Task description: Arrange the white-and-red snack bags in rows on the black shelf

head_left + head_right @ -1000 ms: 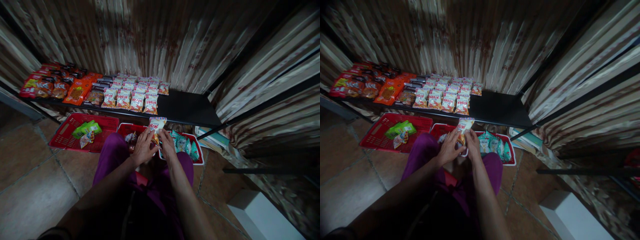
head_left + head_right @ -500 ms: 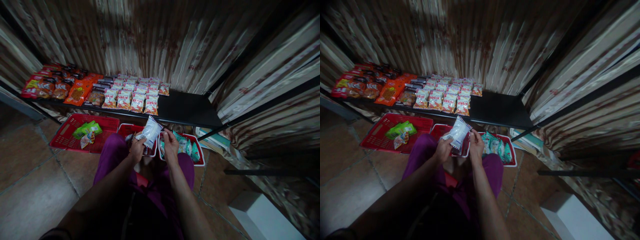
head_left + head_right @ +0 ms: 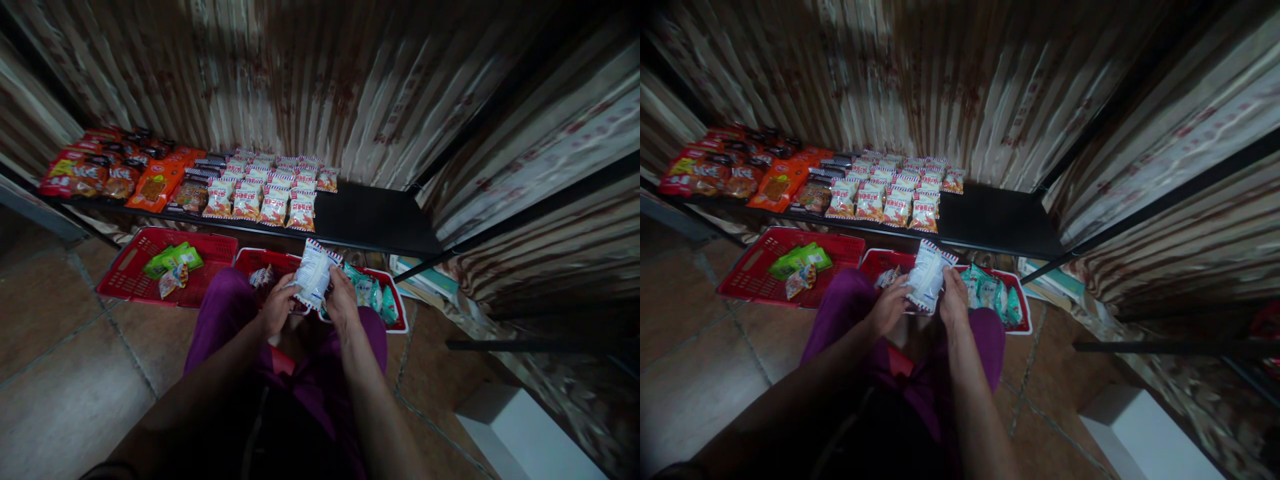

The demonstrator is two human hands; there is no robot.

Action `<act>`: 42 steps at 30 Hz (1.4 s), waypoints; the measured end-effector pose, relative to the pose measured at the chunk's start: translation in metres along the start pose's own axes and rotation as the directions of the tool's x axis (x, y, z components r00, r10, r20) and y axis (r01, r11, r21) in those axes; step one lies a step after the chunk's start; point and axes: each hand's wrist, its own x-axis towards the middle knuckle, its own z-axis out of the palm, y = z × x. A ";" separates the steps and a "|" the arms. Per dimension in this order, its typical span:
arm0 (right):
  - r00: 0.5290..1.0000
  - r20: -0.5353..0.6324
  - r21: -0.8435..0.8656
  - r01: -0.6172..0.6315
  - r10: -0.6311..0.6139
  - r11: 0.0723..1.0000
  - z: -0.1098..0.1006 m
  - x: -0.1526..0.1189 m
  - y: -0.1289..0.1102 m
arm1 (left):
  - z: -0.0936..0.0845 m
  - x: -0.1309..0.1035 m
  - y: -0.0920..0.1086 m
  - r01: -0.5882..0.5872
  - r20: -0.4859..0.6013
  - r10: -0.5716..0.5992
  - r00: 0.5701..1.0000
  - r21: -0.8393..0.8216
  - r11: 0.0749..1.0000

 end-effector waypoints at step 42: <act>0.996 -0.057 -0.081 0.059 -0.064 0.995 0.000 -0.006 -0.011 | 0.007 0.014 0.008 -0.020 0.152 -0.014 0.988 0.223 0.975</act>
